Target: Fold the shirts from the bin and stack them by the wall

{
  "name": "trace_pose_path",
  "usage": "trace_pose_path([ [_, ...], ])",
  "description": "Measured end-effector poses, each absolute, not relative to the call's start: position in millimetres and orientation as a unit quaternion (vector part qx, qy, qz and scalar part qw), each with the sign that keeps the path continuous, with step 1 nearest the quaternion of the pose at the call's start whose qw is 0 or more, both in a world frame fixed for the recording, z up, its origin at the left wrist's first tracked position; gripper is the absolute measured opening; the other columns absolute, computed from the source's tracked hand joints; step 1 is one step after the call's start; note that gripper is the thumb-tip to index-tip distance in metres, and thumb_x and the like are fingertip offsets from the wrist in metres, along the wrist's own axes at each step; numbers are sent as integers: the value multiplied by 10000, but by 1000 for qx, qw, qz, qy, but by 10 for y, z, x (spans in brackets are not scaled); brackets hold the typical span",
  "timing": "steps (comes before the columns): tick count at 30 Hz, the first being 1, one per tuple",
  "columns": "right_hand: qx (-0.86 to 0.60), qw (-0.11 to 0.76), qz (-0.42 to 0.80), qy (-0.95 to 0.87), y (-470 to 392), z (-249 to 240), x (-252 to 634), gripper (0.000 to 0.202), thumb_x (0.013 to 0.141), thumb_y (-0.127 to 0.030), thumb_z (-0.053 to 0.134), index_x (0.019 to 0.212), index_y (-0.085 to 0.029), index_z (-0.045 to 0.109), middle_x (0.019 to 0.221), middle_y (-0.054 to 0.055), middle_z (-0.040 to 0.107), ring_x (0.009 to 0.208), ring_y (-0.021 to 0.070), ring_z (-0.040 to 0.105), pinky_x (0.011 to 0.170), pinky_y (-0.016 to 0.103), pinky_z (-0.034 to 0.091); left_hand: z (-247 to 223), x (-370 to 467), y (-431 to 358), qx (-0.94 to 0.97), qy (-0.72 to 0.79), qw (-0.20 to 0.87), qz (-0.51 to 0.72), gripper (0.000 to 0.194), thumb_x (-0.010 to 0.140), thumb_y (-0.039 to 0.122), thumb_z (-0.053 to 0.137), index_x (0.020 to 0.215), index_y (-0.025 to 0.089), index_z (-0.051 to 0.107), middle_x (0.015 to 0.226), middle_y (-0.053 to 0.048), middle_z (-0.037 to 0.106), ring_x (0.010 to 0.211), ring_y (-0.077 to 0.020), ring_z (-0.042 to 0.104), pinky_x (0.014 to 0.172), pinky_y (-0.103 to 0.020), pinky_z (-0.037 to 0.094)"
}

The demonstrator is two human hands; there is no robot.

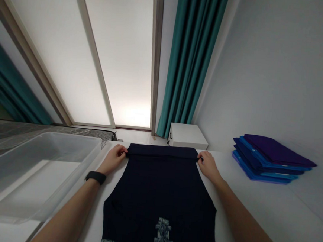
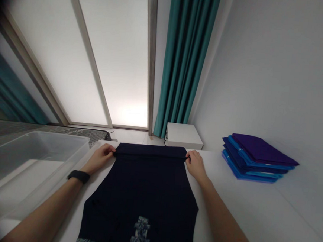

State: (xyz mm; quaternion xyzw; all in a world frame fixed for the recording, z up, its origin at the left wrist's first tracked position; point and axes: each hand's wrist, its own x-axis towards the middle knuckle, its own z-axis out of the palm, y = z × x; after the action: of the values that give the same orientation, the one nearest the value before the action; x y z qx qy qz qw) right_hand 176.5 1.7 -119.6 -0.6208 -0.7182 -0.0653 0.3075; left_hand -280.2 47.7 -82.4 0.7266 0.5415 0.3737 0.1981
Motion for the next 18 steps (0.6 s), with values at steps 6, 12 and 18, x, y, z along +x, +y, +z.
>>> trace_pose_path([
  [6,-588,377,-52,-714,13,-1173,1784,130,730,-108,438,746,-230,480,811,52,529,862,226,520,807,344,420,-863,-2827,485,689,534,235,430,150,711,288,507,797,192,584,764,-10,612,732,-184,603,710,-306,483],
  [12,-618,311,-64,-719,26,-1219,1774,149,700,-89,455,649,-219,506,823,71,551,841,223,509,769,332,407,-830,-2805,456,761,507,180,362,191,742,287,460,618,198,575,803,-34,586,755,-186,581,684,-297,455],
  [18,-681,270,-88,-675,22,-1201,1787,200,821,-160,423,698,-205,573,860,81,604,850,225,528,735,333,377,-884,-2808,493,718,593,115,345,219,812,382,458,794,200,578,775,-30,610,662,-182,575,648,-300,435],
])
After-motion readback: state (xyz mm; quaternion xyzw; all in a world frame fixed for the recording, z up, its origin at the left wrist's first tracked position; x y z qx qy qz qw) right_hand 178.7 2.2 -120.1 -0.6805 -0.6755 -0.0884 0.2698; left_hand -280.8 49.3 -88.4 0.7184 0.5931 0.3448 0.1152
